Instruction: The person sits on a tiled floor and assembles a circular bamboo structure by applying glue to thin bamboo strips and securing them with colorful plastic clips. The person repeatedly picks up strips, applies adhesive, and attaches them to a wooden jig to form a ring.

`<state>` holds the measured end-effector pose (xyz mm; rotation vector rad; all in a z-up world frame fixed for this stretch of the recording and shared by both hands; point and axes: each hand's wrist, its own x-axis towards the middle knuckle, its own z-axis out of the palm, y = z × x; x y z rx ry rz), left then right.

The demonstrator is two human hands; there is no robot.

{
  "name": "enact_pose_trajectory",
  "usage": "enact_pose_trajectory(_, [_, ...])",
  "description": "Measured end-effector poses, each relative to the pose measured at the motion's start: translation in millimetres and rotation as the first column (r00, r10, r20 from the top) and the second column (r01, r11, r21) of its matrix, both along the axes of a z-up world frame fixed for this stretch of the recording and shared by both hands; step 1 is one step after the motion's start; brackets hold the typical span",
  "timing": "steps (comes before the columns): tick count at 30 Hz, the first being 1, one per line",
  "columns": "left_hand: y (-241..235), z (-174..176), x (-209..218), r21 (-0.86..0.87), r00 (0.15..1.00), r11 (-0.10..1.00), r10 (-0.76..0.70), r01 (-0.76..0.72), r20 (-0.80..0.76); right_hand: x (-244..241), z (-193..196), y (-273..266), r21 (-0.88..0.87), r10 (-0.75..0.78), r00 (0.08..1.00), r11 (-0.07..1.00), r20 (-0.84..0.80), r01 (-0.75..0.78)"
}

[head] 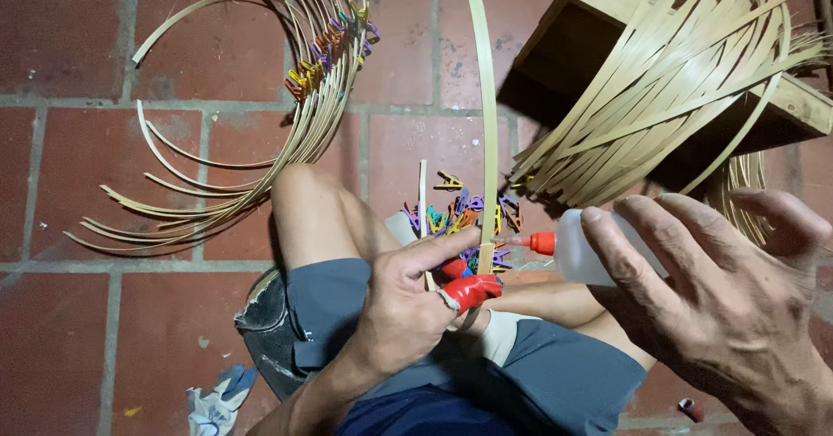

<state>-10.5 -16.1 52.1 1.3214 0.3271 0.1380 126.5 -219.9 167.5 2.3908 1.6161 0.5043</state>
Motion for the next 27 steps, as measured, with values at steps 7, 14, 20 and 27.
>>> enact_pose_trajectory(7, [5.6,-7.1,-3.8,-0.130,1.000,0.992,-0.003,0.000,-0.024,-9.9,5.7,11.5,0.052,0.047,0.992,0.997,0.116,-0.053])
enact_pose_trajectory(14, [7.8,-9.7,-1.5,-0.019,0.997,1.000,0.018,-0.019,-0.070,-9.2,6.4,15.1,0.108,0.108,0.983,0.986,0.149,-0.124])
enact_pose_trajectory(20, [12.2,-3.8,-2.1,-0.030,0.993,0.999,0.012,-0.016,-0.115,15.2,-64.7,-13.0,0.452,0.072,0.934,0.886,-0.351,0.102])
enact_pose_trajectory(27, [23.4,-7.2,-7.4,-0.280,0.993,0.959,0.008,-0.040,-0.115,52.8,-264.5,-99.0,0.588,-0.069,0.647,0.352,-0.759,0.728])
